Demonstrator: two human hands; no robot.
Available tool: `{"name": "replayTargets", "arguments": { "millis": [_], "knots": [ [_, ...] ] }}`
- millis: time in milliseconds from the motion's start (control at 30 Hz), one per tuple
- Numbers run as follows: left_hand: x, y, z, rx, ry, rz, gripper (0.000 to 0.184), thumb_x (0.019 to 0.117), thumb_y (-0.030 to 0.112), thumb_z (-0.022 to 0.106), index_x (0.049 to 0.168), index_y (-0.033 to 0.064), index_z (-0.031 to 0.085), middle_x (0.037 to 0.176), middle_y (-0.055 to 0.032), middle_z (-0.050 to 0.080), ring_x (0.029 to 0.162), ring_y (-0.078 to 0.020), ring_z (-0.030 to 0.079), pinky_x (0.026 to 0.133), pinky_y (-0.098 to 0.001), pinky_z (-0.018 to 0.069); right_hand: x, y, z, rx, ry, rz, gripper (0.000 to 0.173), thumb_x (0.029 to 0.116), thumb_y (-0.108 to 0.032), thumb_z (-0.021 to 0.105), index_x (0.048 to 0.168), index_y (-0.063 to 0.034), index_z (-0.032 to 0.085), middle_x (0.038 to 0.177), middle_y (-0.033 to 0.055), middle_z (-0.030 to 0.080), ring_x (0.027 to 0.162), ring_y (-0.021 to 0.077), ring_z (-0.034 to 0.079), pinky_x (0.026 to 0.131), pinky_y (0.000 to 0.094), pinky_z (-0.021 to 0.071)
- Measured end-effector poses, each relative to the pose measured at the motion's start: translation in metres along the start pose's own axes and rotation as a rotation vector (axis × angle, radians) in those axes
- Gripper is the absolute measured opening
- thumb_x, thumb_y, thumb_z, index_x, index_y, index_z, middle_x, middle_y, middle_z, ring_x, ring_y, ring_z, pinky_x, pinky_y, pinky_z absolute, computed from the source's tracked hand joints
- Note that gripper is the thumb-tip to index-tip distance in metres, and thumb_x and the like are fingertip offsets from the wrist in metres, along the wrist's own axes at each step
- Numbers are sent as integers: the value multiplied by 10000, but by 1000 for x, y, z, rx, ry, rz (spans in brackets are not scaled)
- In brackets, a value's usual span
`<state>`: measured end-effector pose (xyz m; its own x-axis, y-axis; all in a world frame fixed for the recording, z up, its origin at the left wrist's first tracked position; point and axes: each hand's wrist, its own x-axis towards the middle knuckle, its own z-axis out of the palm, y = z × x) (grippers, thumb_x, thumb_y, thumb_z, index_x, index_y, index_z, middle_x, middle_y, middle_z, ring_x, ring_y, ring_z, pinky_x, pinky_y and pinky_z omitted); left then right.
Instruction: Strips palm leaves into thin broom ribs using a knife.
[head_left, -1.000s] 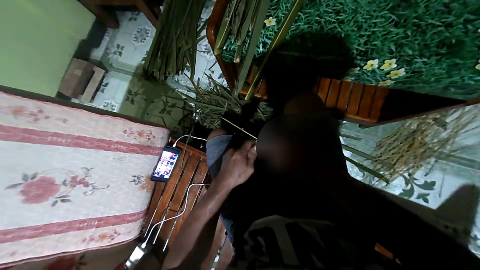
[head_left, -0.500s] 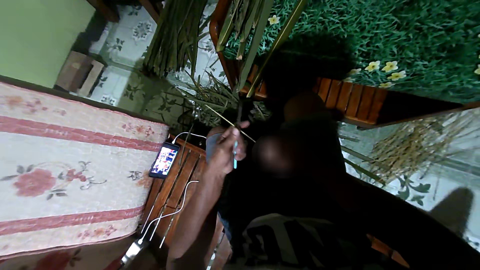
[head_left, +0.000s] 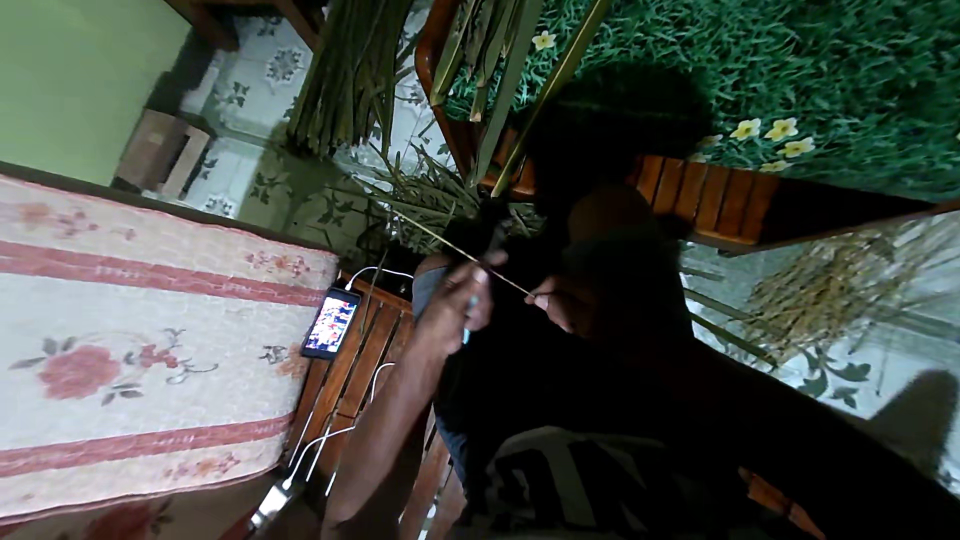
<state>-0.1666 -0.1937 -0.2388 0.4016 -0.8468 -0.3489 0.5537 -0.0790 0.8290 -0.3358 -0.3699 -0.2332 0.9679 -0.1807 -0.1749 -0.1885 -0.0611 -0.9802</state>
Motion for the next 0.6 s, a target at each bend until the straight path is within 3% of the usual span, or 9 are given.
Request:
{"name": "replayTargets", "arguments": {
  "millis": [67,200,267,333,400,467,600],
  "knots": [
    [4,4,-11,-51,44,42,404,1052,372,517,1377,145,588,568,70,487,439,-37,470,444,-199,449,0,1,-1,-54,-2,-16,300,1046,-182,469,1120,-1,696,715,-57,566,591,-36,491,568,142,448],
    [-6,-4,15,-38,-57,-41,427,995,391,636,1343,142,630,604,92,525,465,-9,465,456,-171,421,0,3,-4,90,-47,10,287,1041,-170,452,1104,-16,687,657,-95,534,544,-29,492,527,152,452],
    [0,0,1,-80,-15,25,420,992,418,624,1314,150,650,581,86,515,447,-14,472,454,-175,442,-3,3,-5,191,-79,66,270,1042,-172,450,1107,-40,677,651,-110,528,533,-19,499,514,158,456],
    [6,1,-9,-137,-16,66,473,999,455,617,1360,150,603,559,58,510,434,-46,488,450,-208,466,-5,8,-4,297,-96,86,256,1050,-187,451,1101,-78,678,642,-118,534,516,-10,496,491,159,450],
    [3,-5,4,-137,-87,18,475,976,458,653,1360,183,604,579,73,522,450,-32,486,457,-193,451,-4,12,-3,353,-105,77,262,1050,-192,453,1097,-89,689,629,-123,550,503,-9,502,478,160,454],
    [0,-5,9,-132,-91,13,459,962,439,680,1318,151,650,588,85,530,459,-15,478,462,-182,438,-5,9,-4,341,-105,95,268,1048,-187,442,1093,-87,687,626,-125,546,496,-16,495,470,153,443],
    [7,4,-16,-206,-29,68,437,997,467,616,1335,190,606,571,53,514,438,-57,495,446,-213,469,-10,11,-5,347,-117,104,267,1040,-181,453,1081,-77,695,618,-112,537,490,-6,485,454,157,427]
  ]
}}
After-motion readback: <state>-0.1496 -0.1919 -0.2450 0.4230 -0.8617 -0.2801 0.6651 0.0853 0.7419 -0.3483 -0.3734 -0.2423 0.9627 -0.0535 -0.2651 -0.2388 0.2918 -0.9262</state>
